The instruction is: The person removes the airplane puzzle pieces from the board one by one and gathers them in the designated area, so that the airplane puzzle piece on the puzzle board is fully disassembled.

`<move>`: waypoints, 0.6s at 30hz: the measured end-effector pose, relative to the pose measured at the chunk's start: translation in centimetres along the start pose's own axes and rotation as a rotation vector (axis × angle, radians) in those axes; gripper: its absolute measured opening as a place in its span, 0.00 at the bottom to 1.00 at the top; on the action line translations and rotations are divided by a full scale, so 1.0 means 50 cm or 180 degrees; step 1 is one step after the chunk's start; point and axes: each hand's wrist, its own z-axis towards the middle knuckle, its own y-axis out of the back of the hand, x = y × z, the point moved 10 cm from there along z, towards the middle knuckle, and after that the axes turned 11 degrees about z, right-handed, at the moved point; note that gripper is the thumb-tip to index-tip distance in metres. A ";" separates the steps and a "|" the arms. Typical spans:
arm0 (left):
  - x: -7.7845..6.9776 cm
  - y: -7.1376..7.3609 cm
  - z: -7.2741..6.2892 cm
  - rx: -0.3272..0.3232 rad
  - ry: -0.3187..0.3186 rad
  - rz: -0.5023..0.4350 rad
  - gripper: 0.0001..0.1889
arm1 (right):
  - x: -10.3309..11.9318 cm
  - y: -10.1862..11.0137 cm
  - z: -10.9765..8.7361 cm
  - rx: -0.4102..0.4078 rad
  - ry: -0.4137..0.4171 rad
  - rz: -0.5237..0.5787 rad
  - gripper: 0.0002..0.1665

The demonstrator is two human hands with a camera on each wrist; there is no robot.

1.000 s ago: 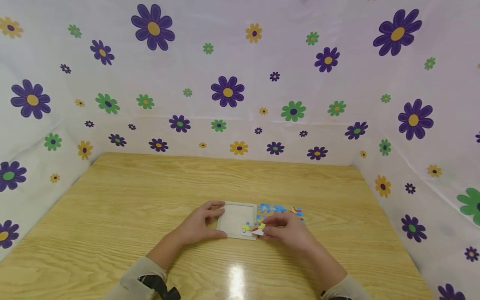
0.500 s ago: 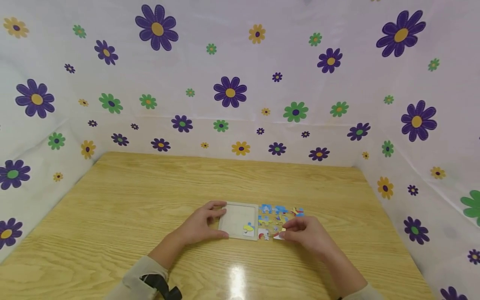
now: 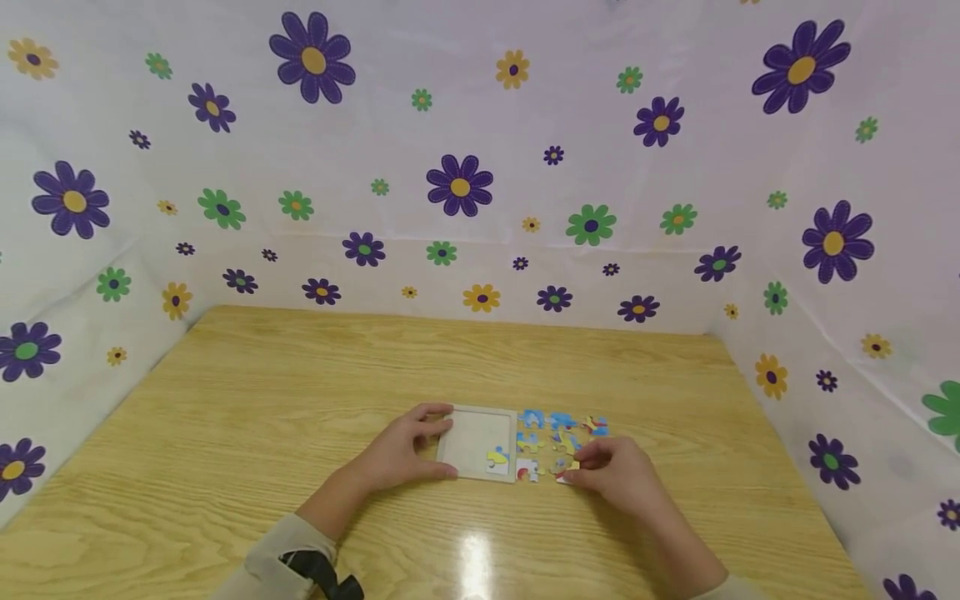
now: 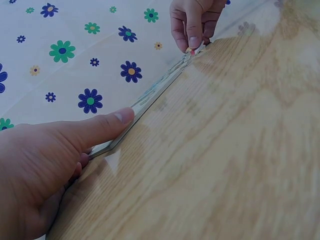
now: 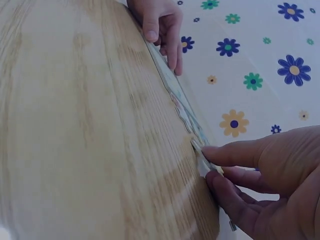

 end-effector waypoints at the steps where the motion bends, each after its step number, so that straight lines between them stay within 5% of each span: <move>1: -0.001 0.001 -0.001 0.0002 0.0002 0.0001 0.43 | 0.004 0.000 -0.001 -0.0029 0.0023 -0.0083 0.22; 10: -0.002 0.002 -0.001 0.0013 0.0008 -0.0001 0.44 | 0.028 -0.003 -0.005 -0.0092 0.0042 -0.0394 0.19; 18: -0.001 0.003 -0.001 0.0026 0.0007 -0.0014 0.44 | 0.079 -0.071 0.013 0.0284 0.0339 0.0198 0.20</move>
